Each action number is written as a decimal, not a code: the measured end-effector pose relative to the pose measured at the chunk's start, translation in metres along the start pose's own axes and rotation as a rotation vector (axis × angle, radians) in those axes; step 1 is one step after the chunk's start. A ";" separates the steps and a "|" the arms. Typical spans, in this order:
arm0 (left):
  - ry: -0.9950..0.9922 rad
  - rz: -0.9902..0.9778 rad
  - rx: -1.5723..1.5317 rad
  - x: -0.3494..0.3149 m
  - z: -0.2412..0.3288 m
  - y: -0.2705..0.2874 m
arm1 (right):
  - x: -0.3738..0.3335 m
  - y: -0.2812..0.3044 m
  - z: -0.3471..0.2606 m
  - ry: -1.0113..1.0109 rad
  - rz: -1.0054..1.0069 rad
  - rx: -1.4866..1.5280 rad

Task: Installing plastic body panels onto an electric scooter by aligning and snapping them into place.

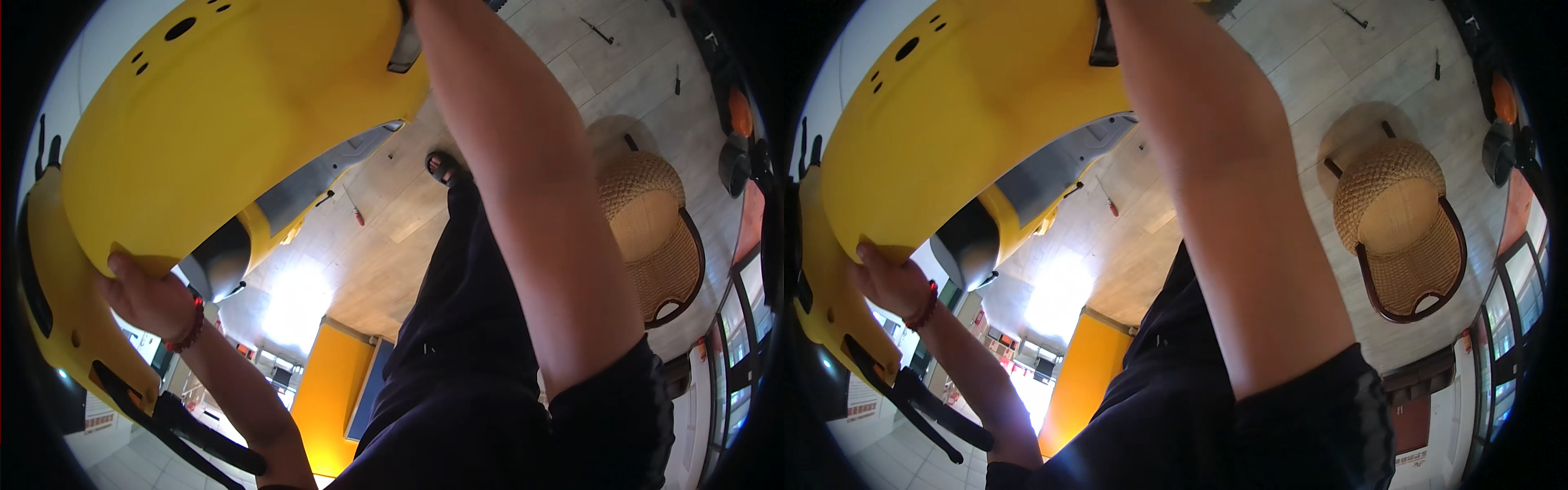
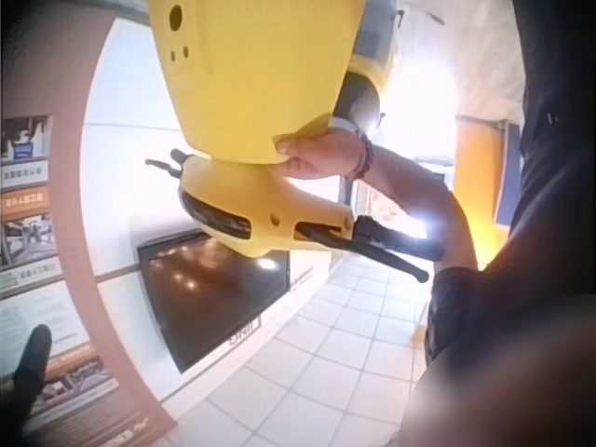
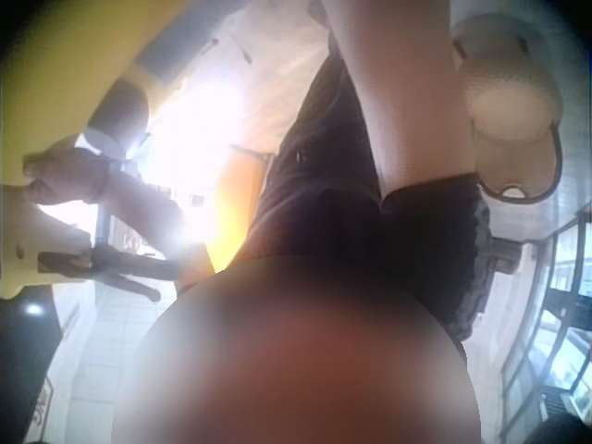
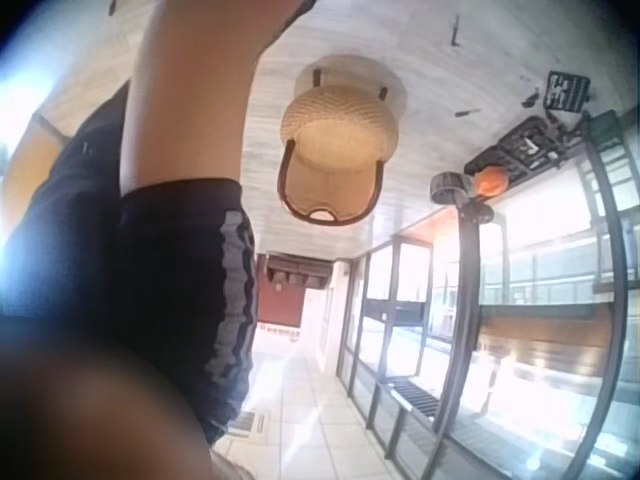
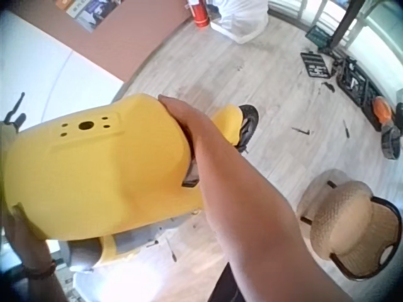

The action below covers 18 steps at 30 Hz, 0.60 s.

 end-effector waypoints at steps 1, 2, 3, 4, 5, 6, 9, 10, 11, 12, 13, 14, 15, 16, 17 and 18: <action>0.012 -0.008 -0.017 -0.001 0.001 0.003 | -0.010 -0.007 -0.001 0.001 0.060 -0.137; 0.008 0.006 -0.003 -0.003 0.001 0.003 | -0.018 -0.009 -0.004 0.004 0.122 -0.281; -0.066 0.051 0.256 -0.004 0.001 0.000 | -0.013 0.002 -0.004 0.006 0.118 -0.289; -0.138 0.097 0.516 -0.005 0.002 -0.002 | 0.000 0.019 0.000 0.055 0.066 -0.239; -0.277 0.064 0.557 -0.005 0.003 -0.008 | 0.009 0.034 0.006 0.099 0.020 -0.192; -0.269 0.068 0.553 -0.006 0.005 -0.012 | 0.012 0.045 0.014 0.094 0.021 -0.200; -0.059 0.076 0.044 -0.006 0.001 -0.020 | 0.007 0.078 0.045 0.083 0.097 -0.032; 0.001 0.108 0.013 -0.007 -0.001 -0.015 | 0.000 0.084 0.056 0.190 0.125 -0.076; 0.059 0.138 -0.031 -0.006 -0.001 -0.012 | -0.010 0.091 0.062 0.303 0.161 -0.129; 0.056 0.132 -0.035 -0.006 0.000 -0.010 | -0.016 0.094 0.084 0.308 0.167 -0.128; 0.080 0.153 0.051 -0.005 0.000 -0.007 | -0.027 0.097 0.101 0.430 0.232 -0.118; 0.104 0.171 0.132 -0.005 -0.001 -0.007 | -0.040 0.102 0.104 0.555 0.299 -0.110; 0.080 0.163 -0.016 -0.002 -0.001 -0.007 | -0.047 0.100 0.108 0.564 0.308 -0.107; 0.071 0.153 -0.019 0.000 -0.002 -0.008 | -0.055 0.094 0.108 0.624 0.268 -0.150; -0.003 0.135 0.092 0.000 0.000 -0.010 | -0.065 0.090 0.110 0.679 0.232 -0.197; -0.080 0.118 0.203 0.001 0.002 -0.011 | -0.075 0.085 0.112 0.732 0.194 -0.243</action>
Point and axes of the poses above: each hand's wrist, its own x-axis towards the middle knuckle, its own y-axis out of the back of the hand, z = x × y, the point moved 6 cm from there along x, towards the middle knuckle, and after that the axes turned 4 degrees about -z, right-handed, at the moved point
